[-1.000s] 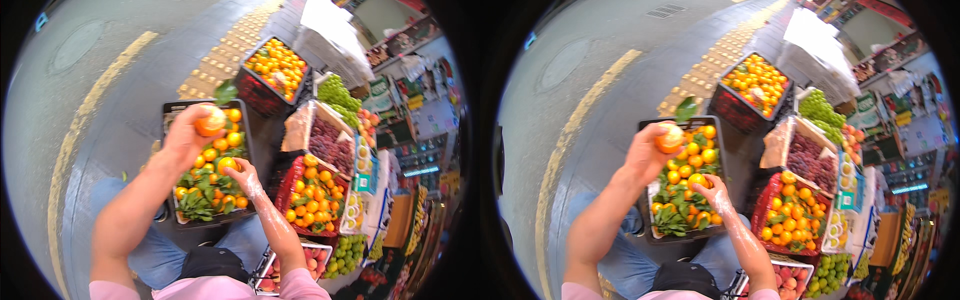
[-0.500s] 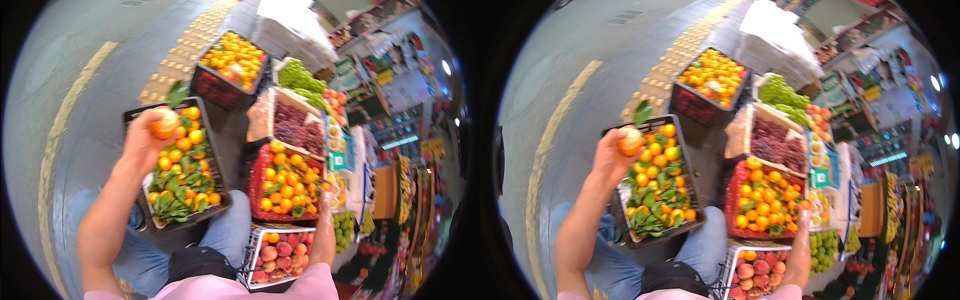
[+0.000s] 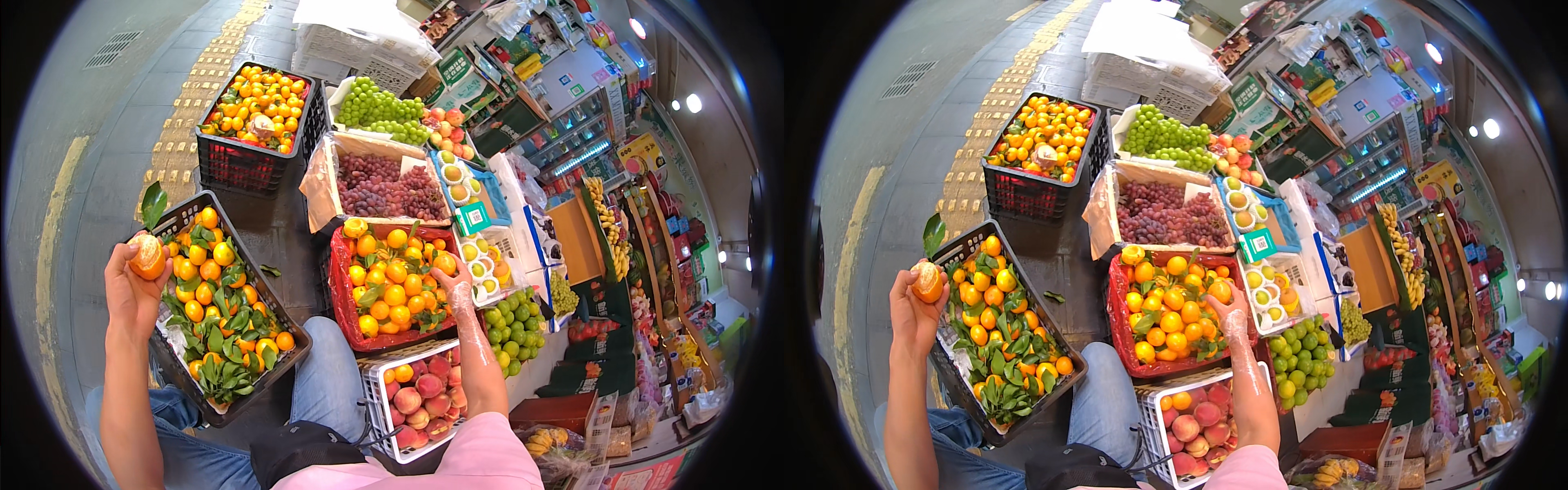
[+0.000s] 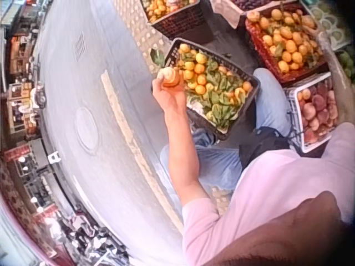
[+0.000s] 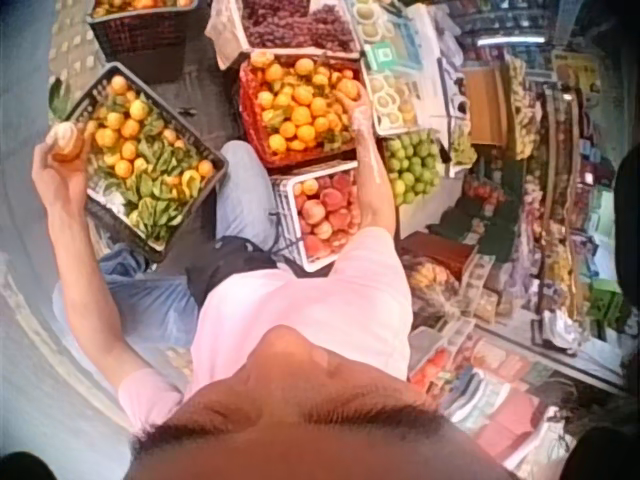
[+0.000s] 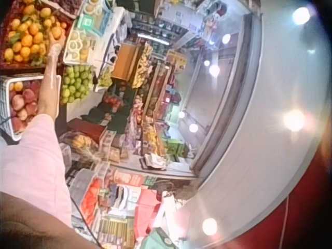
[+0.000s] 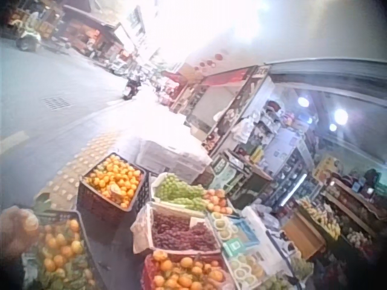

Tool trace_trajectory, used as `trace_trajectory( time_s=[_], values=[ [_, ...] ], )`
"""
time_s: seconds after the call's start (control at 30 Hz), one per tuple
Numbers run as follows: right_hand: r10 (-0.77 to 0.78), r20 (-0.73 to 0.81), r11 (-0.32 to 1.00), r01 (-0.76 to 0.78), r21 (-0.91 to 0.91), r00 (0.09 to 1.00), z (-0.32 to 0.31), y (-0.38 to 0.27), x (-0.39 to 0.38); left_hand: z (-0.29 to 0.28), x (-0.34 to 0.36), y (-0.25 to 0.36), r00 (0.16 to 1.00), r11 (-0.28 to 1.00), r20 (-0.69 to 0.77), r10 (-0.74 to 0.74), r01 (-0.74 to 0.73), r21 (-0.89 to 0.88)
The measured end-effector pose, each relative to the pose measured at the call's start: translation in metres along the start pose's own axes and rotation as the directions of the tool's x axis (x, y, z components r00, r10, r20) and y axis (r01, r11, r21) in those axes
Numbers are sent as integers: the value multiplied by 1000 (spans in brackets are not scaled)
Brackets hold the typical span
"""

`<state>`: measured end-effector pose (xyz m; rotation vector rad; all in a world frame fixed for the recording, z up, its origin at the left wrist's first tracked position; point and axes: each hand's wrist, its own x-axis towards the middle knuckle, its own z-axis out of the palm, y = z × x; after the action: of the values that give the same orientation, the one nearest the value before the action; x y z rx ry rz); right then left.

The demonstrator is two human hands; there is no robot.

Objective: The person arranges crates of oranges and other fruits at a street-side stall, then picks up and peels an orange by hand. The person continues to handle and reposition oranges within the crates.

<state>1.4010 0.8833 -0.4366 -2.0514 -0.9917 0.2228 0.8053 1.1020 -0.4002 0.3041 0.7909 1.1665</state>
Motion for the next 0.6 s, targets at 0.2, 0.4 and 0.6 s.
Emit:
trace_trajectory(
  time_s=[0.2,0.4,0.6],
  values=[
    [381,211,715,-432,550,900,2,-31,-8,0,2,-4,1000,1000,17,-11,11,3],
    [34,287,903,-152,401,957,27,-116,-48,2,2,-6,1000,1000,4,-14,14,26],
    [-305,333,869,118,481,892,62,-208,-98,8,-1,-8,1000,998,-9,-18,18,58]
  ],
)
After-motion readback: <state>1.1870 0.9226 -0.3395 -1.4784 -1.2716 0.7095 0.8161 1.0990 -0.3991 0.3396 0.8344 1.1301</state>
